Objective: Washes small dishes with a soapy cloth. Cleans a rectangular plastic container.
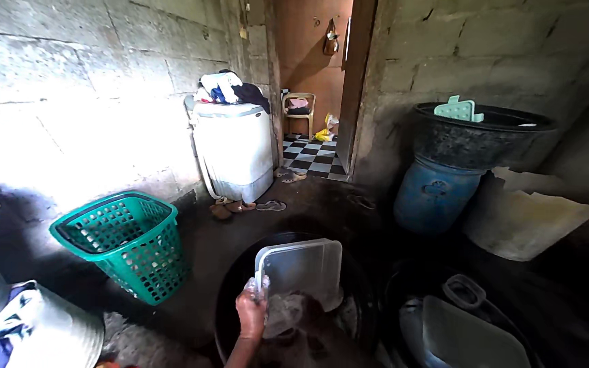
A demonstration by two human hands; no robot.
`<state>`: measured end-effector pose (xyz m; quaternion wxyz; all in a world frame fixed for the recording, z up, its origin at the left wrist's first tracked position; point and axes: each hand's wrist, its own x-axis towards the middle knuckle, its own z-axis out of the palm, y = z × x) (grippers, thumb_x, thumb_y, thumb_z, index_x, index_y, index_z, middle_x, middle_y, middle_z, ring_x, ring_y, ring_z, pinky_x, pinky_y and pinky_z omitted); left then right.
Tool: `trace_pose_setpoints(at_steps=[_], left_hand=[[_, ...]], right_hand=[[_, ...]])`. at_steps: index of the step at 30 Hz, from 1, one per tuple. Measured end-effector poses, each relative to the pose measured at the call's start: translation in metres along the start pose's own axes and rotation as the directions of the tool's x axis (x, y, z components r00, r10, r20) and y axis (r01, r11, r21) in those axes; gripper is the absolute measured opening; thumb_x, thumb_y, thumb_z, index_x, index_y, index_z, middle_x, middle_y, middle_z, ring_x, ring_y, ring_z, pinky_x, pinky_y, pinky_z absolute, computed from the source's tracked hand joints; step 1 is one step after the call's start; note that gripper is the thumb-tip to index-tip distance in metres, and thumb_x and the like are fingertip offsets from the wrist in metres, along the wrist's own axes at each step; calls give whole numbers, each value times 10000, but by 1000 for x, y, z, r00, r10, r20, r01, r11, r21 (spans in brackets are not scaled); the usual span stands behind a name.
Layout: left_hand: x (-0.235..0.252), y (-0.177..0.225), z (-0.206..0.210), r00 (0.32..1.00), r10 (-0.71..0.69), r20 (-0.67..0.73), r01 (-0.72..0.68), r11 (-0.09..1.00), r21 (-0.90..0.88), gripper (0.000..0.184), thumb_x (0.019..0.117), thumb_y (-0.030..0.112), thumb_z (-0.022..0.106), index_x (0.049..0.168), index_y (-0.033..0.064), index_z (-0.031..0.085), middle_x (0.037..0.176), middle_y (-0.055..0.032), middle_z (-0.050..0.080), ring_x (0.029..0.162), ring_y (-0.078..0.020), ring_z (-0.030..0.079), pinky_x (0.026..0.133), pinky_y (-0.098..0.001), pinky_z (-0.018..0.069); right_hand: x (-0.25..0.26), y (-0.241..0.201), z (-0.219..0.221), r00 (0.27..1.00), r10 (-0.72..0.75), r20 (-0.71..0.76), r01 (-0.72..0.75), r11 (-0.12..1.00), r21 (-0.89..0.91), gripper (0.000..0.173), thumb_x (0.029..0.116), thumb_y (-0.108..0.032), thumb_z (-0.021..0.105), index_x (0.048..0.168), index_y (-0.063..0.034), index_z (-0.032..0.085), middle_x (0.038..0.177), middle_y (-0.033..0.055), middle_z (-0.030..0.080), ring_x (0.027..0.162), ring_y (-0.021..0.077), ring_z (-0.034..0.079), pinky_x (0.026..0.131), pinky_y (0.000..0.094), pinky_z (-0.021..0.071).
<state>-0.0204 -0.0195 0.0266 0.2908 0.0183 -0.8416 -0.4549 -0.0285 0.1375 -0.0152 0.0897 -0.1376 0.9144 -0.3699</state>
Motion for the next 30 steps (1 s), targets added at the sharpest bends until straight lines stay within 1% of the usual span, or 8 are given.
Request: trace_pose_setpoints(at_steps=[4, 8, 12, 16, 20, 23, 26, 30], left_hand=[[1, -2, -9, 999, 21, -27, -24, 996, -84, 237, 938, 51, 659, 959, -186, 660, 855, -279, 674, 805, -339, 672, 810, -473, 540], [-3, -2, 6, 1000, 4, -30, -8, 992, -124, 255, 940, 78, 677, 878, -168, 646, 764, -228, 638, 718, -276, 628, 734, -426, 527], [-5, -5, 17, 991, -126, 46, 129, 989, -76, 298, 974, 129, 666, 883, -154, 635, 760, -237, 620, 728, -336, 619, 738, -518, 503], [-6, -12, 21, 976, -212, 51, 217, 965, -145, 265, 991, 122, 638, 947, -139, 648, 807, -224, 651, 764, -303, 647, 775, -495, 527], [1, -26, 13, 983, -184, 11, 184, 968, -174, 237, 975, 83, 651, 952, -153, 647, 819, -222, 653, 772, -264, 639, 783, -438, 528], [-1, -21, 11, 990, -141, 30, 144, 973, -183, 222, 964, 68, 651, 939, -153, 649, 802, -195, 649, 748, -212, 623, 760, -388, 525], [-3, -10, 11, 993, -119, 26, 122, 975, -187, 220, 952, 73, 664, 899, -140, 646, 751, -159, 622, 701, -176, 593, 712, -356, 510], [-3, -7, 19, 988, -153, -5, 149, 972, -179, 238, 967, 79, 652, 893, -146, 641, 759, -191, 624, 712, -230, 602, 728, -413, 509]], right_hand=[[-1, 51, -29, 990, 134, -38, -139, 962, -237, 427, 999, -223, 621, 1349, 21, 635, 1405, 238, 604, 1349, 377, 548, 1156, 522, 404], [-11, 8, -30, 926, 368, 81, -323, 886, -333, 433, 1016, -146, 584, 1383, 81, 562, 1453, 289, 536, 1387, 425, 491, 1154, 552, 385], [-10, -37, -12, 952, 180, 246, -111, 957, -269, 437, 999, -170, 620, 1352, 85, 582, 1408, 298, 565, 1344, 432, 525, 1117, 571, 410], [-3, -62, -8, 945, 34, 324, 19, 987, -159, 455, 984, -258, 656, 1318, 50, 622, 1357, 267, 611, 1288, 406, 575, 1080, 583, 432], [2, -42, -18, 891, -47, 452, 61, 998, -17, 519, 939, -41, 694, 1408, 91, 515, 1360, 333, 574, 1284, 442, 562, 1114, 563, 415], [3, -38, -40, 877, 81, 473, 8, 983, -183, 509, 976, -64, 643, 1436, 94, 492, 1431, 326, 531, 1358, 444, 506, 1149, 578, 374], [3, -37, -45, 891, 248, 380, -119, 936, -333, 456, 1016, -130, 583, 1409, 93, 523, 1451, 313, 522, 1375, 448, 492, 1133, 609, 378], [-10, -63, -22, 934, 206, 292, -137, 961, -239, 441, 1011, -182, 613, 1366, 76, 569, 1400, 298, 571, 1326, 432, 542, 1104, 590, 412]])
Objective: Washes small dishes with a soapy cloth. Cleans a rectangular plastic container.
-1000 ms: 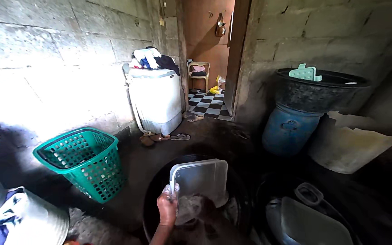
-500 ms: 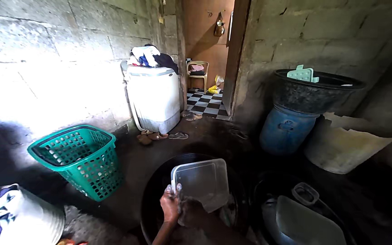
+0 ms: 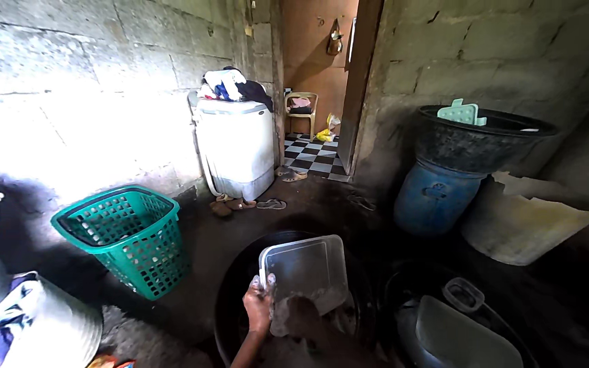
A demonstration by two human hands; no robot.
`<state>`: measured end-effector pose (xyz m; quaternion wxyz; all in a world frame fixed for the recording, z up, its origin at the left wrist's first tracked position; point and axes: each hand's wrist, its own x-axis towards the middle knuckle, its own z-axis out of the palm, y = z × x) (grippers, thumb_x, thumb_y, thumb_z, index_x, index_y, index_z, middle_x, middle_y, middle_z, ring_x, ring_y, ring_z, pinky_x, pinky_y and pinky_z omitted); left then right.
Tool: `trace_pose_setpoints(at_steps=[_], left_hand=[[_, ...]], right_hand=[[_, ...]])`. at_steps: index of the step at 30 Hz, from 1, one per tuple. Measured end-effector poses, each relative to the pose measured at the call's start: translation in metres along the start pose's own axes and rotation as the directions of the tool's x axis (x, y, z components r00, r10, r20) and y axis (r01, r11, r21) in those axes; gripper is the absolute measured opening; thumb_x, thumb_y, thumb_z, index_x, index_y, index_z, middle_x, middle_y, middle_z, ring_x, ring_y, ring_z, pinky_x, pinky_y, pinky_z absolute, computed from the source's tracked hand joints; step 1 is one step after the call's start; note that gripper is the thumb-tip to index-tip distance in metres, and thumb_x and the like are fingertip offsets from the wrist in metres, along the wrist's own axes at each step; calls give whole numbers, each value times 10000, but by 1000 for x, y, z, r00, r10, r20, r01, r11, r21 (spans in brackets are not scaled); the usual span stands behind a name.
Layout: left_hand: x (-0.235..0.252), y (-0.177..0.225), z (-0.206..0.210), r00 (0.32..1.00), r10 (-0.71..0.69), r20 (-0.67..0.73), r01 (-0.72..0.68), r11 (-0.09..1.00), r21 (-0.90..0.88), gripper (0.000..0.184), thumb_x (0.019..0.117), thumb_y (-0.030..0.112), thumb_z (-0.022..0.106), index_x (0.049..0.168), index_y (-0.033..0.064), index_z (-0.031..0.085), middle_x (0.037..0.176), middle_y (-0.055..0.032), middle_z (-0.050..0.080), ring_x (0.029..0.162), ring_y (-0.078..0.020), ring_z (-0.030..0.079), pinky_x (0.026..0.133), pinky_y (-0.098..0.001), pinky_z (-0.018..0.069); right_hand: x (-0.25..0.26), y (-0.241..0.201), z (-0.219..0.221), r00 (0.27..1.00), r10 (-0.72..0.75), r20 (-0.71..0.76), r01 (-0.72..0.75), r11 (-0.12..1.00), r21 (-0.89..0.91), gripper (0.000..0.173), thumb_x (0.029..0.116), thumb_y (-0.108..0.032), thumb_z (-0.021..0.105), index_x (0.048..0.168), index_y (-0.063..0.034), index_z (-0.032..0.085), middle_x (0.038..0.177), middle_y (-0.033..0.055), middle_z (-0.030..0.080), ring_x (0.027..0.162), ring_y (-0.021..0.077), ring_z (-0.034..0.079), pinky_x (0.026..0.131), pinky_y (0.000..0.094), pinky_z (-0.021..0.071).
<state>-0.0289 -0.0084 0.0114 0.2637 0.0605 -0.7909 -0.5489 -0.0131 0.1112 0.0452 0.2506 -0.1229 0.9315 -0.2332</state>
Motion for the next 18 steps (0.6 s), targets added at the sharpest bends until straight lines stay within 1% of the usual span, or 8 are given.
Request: trace_pose_setpoints(at_steps=[2, 3, 5, 9, 12, 14, 16, 18], left_hand=[[3, -3, -3, 1000, -4, 13, 4, 1000, -7, 241, 971, 82, 647, 922, -154, 645, 788, -207, 641, 744, -244, 624, 758, -423, 524], [4, -4, -6, 1000, -20, 19, 20, 1000, -19, 239, 972, 80, 650, 928, -154, 645, 795, -197, 640, 750, -218, 614, 762, -396, 522], [9, -8, -12, 998, -56, 12, 57, 997, -61, 220, 966, 73, 660, 907, -138, 638, 760, -142, 612, 715, -141, 574, 729, -330, 504], [21, -17, -24, 998, -59, 13, 60, 986, -153, 183, 942, 62, 668, 819, -57, 603, 664, 6, 531, 609, 2, 505, 621, -193, 460], [30, -20, -37, 997, -58, 52, 65, 988, -138, 218, 916, 43, 698, 761, -10, 554, 645, 24, 494, 591, -8, 485, 600, -198, 447], [34, -21, -38, 997, -39, 73, 50, 986, -157, 234, 893, 28, 720, 752, 3, 535, 665, 19, 499, 615, -20, 493, 617, -208, 450], [36, -19, -38, 994, -89, 67, 106, 943, -316, 110, 943, 26, 635, 914, -62, 575, 792, -22, 567, 724, -35, 559, 699, -217, 499], [32, -9, -40, 946, -280, 165, 325, 820, -471, 320, 1080, 171, 438, 1303, -56, 465, 1039, -119, 610, 858, -136, 633, 735, -311, 559]], right_hand=[[10, 8, 22, 964, -243, -111, 247, 968, 28, 395, 984, -239, 654, 1248, 56, 666, 1293, 271, 651, 1247, 404, 607, 1066, 569, 454], [15, 18, 31, 906, -386, -170, 394, 919, 13, 360, 962, -240, 674, 1197, 31, 709, 1266, 249, 676, 1233, 389, 622, 1061, 565, 466], [12, 32, 27, 843, -509, -172, 507, 860, -60, 447, 933, -263, 716, 1288, 6, 683, 1356, 244, 637, 1304, 394, 581, 1102, 565, 440], [3, 63, 5, 903, -414, -114, 376, 890, -256, 498, 943, -251, 709, 1372, -12, 629, 1407, 249, 600, 1336, 423, 548, 1102, 581, 434], [12, 104, 6, 899, -400, -179, 323, 881, -347, 454, 959, -113, 639, 1412, -75, 623, 1350, 206, 658, 1298, 405, 588, 1120, 565, 426], [11, 115, 8, 888, -412, -205, 320, 873, -369, 410, 967, -79, 615, 1375, -62, 651, 1300, 210, 684, 1263, 403, 613, 1113, 549, 440], [3, 102, 7, 899, -375, -228, 293, 899, -324, 373, 966, -63, 604, 1331, -28, 673, 1278, 235, 685, 1252, 423, 613, 1087, 562, 456], [-6, 75, 0, 938, -257, -232, 211, 956, -205, 386, 984, -80, 589, 1359, -6, 636, 1296, 254, 666, 1264, 421, 603, 1092, 563, 445]])
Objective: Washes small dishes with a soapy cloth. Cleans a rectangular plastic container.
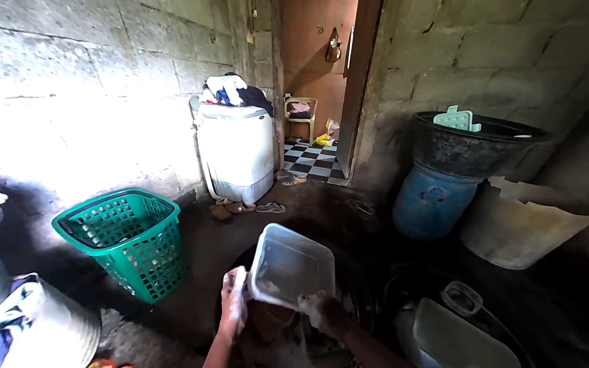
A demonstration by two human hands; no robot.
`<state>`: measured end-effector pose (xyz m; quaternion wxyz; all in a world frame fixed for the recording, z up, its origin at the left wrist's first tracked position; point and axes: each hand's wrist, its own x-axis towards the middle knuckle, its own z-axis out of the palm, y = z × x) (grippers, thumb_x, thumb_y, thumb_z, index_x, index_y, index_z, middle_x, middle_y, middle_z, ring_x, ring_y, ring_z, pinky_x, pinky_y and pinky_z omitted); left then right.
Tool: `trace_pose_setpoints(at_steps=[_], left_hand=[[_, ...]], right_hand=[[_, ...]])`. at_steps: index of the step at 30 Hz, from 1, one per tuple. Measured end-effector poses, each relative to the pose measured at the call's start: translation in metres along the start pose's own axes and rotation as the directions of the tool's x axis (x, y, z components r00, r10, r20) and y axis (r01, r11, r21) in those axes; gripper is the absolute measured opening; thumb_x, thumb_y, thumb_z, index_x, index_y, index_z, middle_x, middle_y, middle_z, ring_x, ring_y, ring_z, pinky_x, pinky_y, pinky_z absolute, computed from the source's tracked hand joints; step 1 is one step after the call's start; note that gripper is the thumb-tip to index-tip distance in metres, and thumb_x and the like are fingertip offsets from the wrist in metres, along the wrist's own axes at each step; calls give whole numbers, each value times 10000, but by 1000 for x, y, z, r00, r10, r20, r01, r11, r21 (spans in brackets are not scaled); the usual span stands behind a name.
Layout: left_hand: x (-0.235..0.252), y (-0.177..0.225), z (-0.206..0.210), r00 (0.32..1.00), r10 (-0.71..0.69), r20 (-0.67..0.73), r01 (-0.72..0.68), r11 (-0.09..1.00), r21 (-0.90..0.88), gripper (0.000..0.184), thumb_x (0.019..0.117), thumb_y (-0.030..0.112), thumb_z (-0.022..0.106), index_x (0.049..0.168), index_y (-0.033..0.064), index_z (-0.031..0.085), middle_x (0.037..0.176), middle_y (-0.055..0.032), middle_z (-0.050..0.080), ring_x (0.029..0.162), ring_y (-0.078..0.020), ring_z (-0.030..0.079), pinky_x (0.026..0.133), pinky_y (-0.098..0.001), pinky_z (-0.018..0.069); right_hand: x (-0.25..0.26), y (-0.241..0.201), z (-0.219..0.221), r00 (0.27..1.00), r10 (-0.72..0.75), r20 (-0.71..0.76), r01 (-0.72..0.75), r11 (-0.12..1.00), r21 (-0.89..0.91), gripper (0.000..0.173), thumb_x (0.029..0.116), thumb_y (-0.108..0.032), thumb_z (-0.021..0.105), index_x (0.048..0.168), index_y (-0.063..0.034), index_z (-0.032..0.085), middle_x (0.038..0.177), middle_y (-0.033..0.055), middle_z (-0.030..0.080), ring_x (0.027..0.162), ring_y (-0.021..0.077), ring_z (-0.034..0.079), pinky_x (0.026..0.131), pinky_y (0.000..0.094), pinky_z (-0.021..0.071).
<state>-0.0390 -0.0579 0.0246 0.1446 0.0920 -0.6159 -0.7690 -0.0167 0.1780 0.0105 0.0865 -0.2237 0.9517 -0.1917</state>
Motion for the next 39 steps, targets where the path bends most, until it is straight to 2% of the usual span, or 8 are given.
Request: trace_pose_setpoints(at_steps=[3, 6, 9, 13, 19, 26, 34, 39], left_hand=[[-23, -9, 13, 913, -342, 221, 341, 939, 40, 559, 1110, 411, 310, 1581, 114, 257, 1447, -233, 490, 1177, -344, 572, 882, -514, 514], [-50, -48, 40, 863, -279, 422, 276, 959, 69, 686, 999, 288, 508, 1575, 49, 223, 1395, -219, 528, 1168, -256, 598, 944, -437, 536], [-55, -57, 45, 896, -263, 358, 298, 954, -44, 673, 955, 127, 550, 1544, 15, 244, 1309, -186, 560, 1078, -183, 614, 899, -375, 542], [-44, -44, 41, 892, -402, 208, 407, 913, 20, 379, 1006, 155, 622, 1313, -18, 484, 903, -104, 608, 724, -137, 600, 652, -318, 531], [-40, -43, 45, 881, -432, 194, 439, 898, 8, 388, 1098, 306, 454, 1349, 12, 476, 901, -111, 625, 735, -158, 624, 669, -344, 553], [-37, -41, 36, 876, -429, 219, 450, 892, -50, 345, 1080, 268, 500, 1334, 35, 501, 898, -94, 632, 721, -152, 623, 645, -336, 550], [-23, -28, 26, 892, -433, 128, 442, 896, -49, 408, 1111, 319, 405, 1362, 4, 476, 970, -142, 649, 776, -194, 651, 699, -366, 562], [-35, -37, 39, 879, -440, 182, 453, 891, -34, 393, 1096, 279, 453, 1372, -1, 475, 998, -148, 641, 799, -196, 637, 699, -372, 557]], right_hand=[[11, -29, 8, 942, 286, -177, -199, 897, 394, 456, 950, -179, 698, 1320, 77, 623, 1268, 285, 663, 1228, 393, 629, 1099, 521, 464], [19, -58, 25, 815, 488, -313, -134, 684, 717, 437, 899, -49, 717, 1259, 163, 591, 1203, 321, 659, 1161, 383, 642, 1060, 470, 488], [15, -69, 27, 871, 428, -240, -64, 585, 809, 433, 918, -55, 699, 1289, 136, 583, 1212, 275, 663, 1139, 296, 648, 1034, 412, 509], [3, -66, 17, 992, 94, -80, -34, 832, 553, 373, 930, -96, 698, 1200, 152, 631, 1190, 283, 673, 1134, 310, 642, 1054, 402, 471], [7, -72, -11, 922, -72, 381, 117, 988, -97, 437, 995, -146, 613, 1353, 101, 576, 1434, 326, 537, 1370, 481, 486, 1145, 628, 342], [17, -55, 3, 984, -44, 170, 6, 976, 219, 555, 946, -268, 709, 1361, 78, 581, 1396, 288, 581, 1339, 402, 534, 1152, 525, 377], [4, -20, -27, 946, 69, 316, -4, 979, -202, 473, 975, -215, 641, 1363, 50, 590, 1424, 297, 556, 1355, 468, 503, 1116, 635, 370], [9, -52, -23, 913, 119, 391, -109, 993, -48, 537, 973, -235, 688, 1387, 79, 550, 1428, 313, 538, 1366, 461, 488, 1134, 626, 361]])
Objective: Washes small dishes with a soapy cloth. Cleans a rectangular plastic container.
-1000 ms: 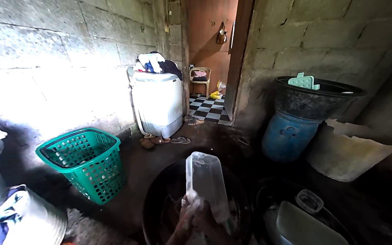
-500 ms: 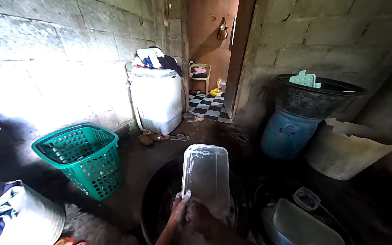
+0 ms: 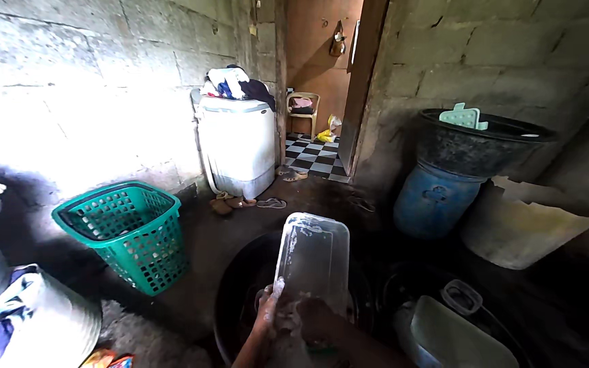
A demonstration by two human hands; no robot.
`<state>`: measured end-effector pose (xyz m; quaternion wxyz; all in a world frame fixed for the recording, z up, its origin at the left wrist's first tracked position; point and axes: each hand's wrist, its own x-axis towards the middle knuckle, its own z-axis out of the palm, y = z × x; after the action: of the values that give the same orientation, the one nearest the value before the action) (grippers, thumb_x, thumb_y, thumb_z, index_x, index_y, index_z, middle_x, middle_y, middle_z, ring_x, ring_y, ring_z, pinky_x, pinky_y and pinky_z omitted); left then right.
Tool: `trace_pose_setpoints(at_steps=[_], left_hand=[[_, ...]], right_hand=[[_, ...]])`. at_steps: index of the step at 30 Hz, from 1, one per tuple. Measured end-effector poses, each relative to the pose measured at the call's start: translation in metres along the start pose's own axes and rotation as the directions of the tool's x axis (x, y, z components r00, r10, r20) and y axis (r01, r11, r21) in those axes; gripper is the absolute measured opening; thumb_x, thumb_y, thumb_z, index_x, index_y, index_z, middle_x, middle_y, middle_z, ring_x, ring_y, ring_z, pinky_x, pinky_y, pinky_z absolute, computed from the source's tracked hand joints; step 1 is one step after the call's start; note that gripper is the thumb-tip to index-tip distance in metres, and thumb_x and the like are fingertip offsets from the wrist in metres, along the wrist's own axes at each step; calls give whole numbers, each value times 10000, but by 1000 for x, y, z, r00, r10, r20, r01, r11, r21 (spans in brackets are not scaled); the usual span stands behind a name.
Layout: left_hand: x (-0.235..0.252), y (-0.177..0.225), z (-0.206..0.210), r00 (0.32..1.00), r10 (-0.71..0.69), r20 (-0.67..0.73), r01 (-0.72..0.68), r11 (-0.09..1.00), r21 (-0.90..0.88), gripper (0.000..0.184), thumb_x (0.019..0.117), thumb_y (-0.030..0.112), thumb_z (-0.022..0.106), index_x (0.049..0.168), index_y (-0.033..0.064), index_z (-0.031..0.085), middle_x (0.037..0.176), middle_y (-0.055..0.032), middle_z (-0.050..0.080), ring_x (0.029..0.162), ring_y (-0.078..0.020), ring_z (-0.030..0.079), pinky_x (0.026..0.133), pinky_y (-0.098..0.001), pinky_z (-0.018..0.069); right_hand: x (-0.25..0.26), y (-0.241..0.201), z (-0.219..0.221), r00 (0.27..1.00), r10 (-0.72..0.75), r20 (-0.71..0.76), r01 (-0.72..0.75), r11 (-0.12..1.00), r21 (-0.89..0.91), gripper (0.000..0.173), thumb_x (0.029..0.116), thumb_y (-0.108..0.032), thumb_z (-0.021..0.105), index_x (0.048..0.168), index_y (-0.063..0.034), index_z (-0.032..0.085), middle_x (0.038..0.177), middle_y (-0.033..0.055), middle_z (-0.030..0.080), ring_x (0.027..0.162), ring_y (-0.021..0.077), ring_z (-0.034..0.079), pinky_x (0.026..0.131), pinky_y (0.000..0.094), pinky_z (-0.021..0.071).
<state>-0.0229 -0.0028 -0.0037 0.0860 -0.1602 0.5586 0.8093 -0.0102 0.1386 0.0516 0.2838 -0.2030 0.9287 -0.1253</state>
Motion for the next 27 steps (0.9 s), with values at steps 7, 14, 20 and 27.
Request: trace_pose_setpoints(at_steps=[7, 14, 20, 27], left_hand=[[-1, -2, -7, 991, -109, 82, 123, 971, -204, 455, 1126, 381, 257, 995, 74, 568, 656, -25, 565, 533, -118, 554, 505, -285, 499], [2, 4, -10, 1000, 12, 15, -9, 989, -149, 343, 1119, 314, 357, 1072, 39, 556, 673, -34, 568, 540, -113, 564, 506, -280, 510], [0, 22, -18, 979, 106, -173, -119, 991, -63, 314, 1074, 208, 509, 1263, -41, 526, 903, -116, 638, 742, -153, 633, 686, -324, 557], [-4, 2, 3, 971, 116, -208, -105, 992, 63, 343, 1061, 171, 545, 1281, -92, 528, 995, -186, 624, 821, -190, 598, 780, -370, 526]], right_hand=[[13, -25, -6, 978, -196, -75, 202, 976, 84, 467, 928, -178, 738, 1270, 110, 605, 1307, 321, 604, 1256, 448, 573, 1067, 607, 423], [16, -22, 1, 939, -300, -170, 312, 949, 47, 444, 928, -186, 731, 1237, 119, 633, 1331, 320, 595, 1290, 441, 549, 1119, 558, 394], [15, 19, 13, 976, -144, -164, 124, 984, -125, 438, 972, -189, 666, 1351, 26, 621, 1436, 264, 560, 1375, 438, 492, 1151, 599, 361], [7, -12, 19, 991, -1, -130, 6, 999, 42, 479, 963, -207, 686, 1342, 71, 600, 1436, 299, 543, 1379, 454, 480, 1147, 602, 358]])
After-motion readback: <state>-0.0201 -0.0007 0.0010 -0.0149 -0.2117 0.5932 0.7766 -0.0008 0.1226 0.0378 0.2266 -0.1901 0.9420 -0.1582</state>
